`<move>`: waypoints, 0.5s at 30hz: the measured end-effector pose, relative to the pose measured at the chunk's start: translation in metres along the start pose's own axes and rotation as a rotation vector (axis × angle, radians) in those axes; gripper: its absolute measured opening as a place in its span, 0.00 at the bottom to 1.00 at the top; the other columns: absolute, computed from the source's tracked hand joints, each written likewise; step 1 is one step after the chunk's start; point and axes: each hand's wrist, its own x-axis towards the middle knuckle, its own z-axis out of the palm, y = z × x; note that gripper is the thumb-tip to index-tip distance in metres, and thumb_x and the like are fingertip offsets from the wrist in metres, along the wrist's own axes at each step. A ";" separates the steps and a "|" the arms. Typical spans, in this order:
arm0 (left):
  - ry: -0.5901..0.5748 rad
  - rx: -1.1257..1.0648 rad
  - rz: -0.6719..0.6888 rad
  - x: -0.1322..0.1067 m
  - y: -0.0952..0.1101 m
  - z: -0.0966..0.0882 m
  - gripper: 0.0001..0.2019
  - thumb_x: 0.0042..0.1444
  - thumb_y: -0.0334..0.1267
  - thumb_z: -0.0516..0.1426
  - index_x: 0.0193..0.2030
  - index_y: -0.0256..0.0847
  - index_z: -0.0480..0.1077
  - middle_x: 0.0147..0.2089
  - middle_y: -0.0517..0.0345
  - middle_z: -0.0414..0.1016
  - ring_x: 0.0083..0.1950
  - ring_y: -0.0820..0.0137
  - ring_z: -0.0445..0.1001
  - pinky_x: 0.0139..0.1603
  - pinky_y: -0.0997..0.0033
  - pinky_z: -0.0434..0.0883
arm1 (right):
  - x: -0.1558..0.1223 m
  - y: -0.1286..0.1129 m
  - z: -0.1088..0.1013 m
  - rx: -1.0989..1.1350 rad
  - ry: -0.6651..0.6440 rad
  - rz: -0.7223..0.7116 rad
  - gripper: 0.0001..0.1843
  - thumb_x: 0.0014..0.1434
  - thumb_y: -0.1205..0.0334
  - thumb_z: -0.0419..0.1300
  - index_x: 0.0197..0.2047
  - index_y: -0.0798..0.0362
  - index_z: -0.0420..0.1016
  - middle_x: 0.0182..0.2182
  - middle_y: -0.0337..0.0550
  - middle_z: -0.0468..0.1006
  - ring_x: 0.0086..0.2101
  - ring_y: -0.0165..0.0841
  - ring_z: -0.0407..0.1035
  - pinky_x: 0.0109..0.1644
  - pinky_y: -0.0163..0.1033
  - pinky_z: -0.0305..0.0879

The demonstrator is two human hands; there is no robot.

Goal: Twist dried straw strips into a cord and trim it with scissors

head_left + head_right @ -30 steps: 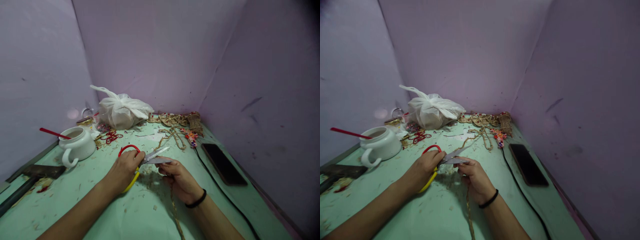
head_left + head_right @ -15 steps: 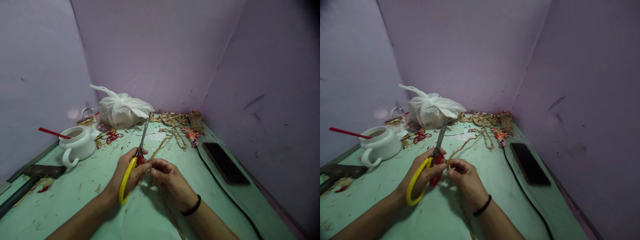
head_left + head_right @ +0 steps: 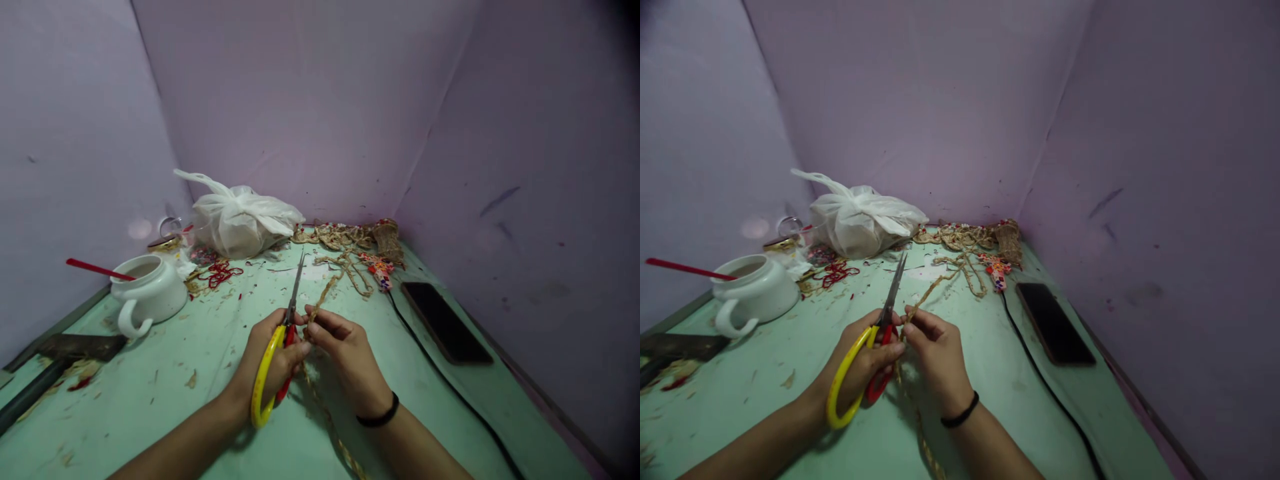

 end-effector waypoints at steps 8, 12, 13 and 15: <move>0.041 0.803 0.383 -0.002 0.013 -0.027 0.11 0.51 0.34 0.48 0.42 0.41 0.62 0.30 0.59 0.67 0.29 0.72 0.65 0.30 0.72 0.64 | -0.002 -0.013 0.001 -0.047 0.129 -0.021 0.13 0.37 0.63 0.65 0.32 0.55 0.78 0.18 0.35 0.69 0.21 0.27 0.62 0.28 0.36 0.64; 0.037 1.199 0.567 0.004 0.011 -0.044 0.21 0.45 0.26 0.46 0.49 0.40 0.60 0.39 0.52 0.65 0.40 0.65 0.64 0.40 0.64 0.63 | -0.003 -0.016 -0.001 -0.084 0.068 -0.015 0.09 0.38 0.61 0.66 0.26 0.56 0.77 0.18 0.38 0.69 0.22 0.27 0.63 0.25 0.34 0.64; 0.023 1.243 0.573 0.006 0.009 -0.046 0.22 0.45 0.26 0.46 0.49 0.40 0.59 0.40 0.51 0.65 0.41 0.65 0.63 0.41 0.64 0.62 | -0.004 -0.016 -0.001 -0.098 0.065 -0.013 0.09 0.38 0.61 0.66 0.26 0.56 0.77 0.18 0.38 0.70 0.22 0.27 0.63 0.25 0.34 0.63; -0.010 1.294 0.572 0.010 0.006 -0.047 0.22 0.46 0.25 0.46 0.50 0.40 0.58 0.40 0.51 0.64 0.40 0.65 0.62 0.41 0.64 0.62 | -0.004 -0.015 -0.002 -0.115 0.073 -0.015 0.12 0.38 0.62 0.65 0.30 0.56 0.78 0.18 0.38 0.70 0.21 0.26 0.62 0.24 0.33 0.63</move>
